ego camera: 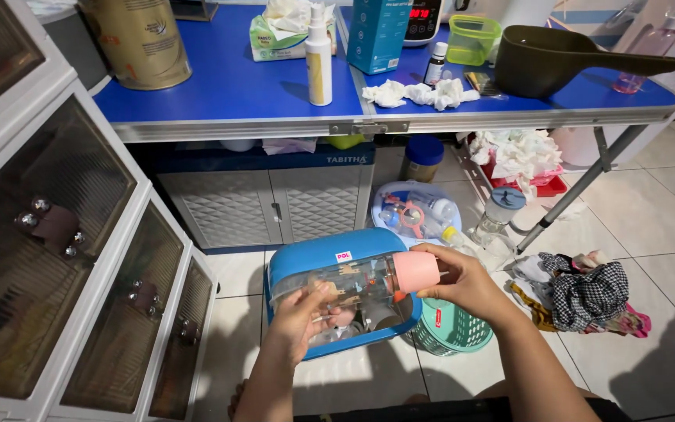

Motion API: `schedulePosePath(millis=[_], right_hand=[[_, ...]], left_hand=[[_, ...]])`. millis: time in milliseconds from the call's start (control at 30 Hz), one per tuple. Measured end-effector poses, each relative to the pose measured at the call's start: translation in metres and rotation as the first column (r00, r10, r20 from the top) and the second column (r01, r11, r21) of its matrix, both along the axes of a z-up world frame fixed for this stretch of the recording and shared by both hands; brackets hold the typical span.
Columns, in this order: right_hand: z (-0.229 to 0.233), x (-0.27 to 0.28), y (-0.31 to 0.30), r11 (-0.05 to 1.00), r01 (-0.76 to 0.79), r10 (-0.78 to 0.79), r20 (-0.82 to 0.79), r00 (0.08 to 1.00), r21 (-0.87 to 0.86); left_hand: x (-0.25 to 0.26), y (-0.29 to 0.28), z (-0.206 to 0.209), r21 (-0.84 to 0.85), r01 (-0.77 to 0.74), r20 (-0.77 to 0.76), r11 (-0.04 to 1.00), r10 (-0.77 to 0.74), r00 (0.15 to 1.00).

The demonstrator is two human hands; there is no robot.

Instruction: The person assembles baby bottles by taking parts from a blue storage container and a green basket, screwing lids onto bottles, and placing them back. The person also pours liquid from a white bottle into a baby bottle.

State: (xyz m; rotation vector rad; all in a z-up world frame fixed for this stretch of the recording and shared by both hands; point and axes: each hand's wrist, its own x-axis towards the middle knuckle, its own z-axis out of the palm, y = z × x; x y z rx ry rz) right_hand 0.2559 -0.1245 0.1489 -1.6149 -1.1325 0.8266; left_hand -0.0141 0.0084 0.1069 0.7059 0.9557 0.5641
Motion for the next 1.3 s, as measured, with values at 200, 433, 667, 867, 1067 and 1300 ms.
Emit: schedulePosePath(millis=[200, 433, 667, 867, 1067, 1300], right_hand=[[-0.01, -0.009, 0.004, 0.998, -0.048, 0.05, 0.084, 0.995, -0.029], [-0.005, -0.012, 0.002, 0.923, -0.3, 0.206, 0.348, 0.915, 0.242], [-0.008, -0.016, -0.002, 0.944, -0.263, 0.185, 0.341, 0.922, 0.198], [-0.004, -0.024, 0.003, 0.987, 0.127, -0.132, -0.043, 0.99, -0.102], [-0.013, -0.011, 0.007, 0.978, 0.163, -0.192, -0.259, 0.947, -0.132], [-0.016, 0.005, 0.005, 0.966, 0.145, -0.211, -0.331, 0.92, -0.213]], left_hand=[[0.006, -0.006, 0.003, 0.026, -0.079, -0.041, 0.997, 0.08, 0.996], [0.003, -0.008, 0.004, 0.054, -0.023, -0.139, 0.998, 0.03, 0.99], [-0.001, -0.003, -0.007, 0.021, 0.052, -0.176, 0.998, -0.048, 0.983], [-0.01, -0.007, 0.017, 0.223, 0.209, 0.008, 0.952, -0.216, 0.976], [-0.009, -0.01, 0.007, 0.432, 0.27, 0.003, 0.86, -0.301, 0.954], [-0.003, -0.029, 0.027, 0.51, 0.292, -0.123, 0.809, -0.267, 0.956]])
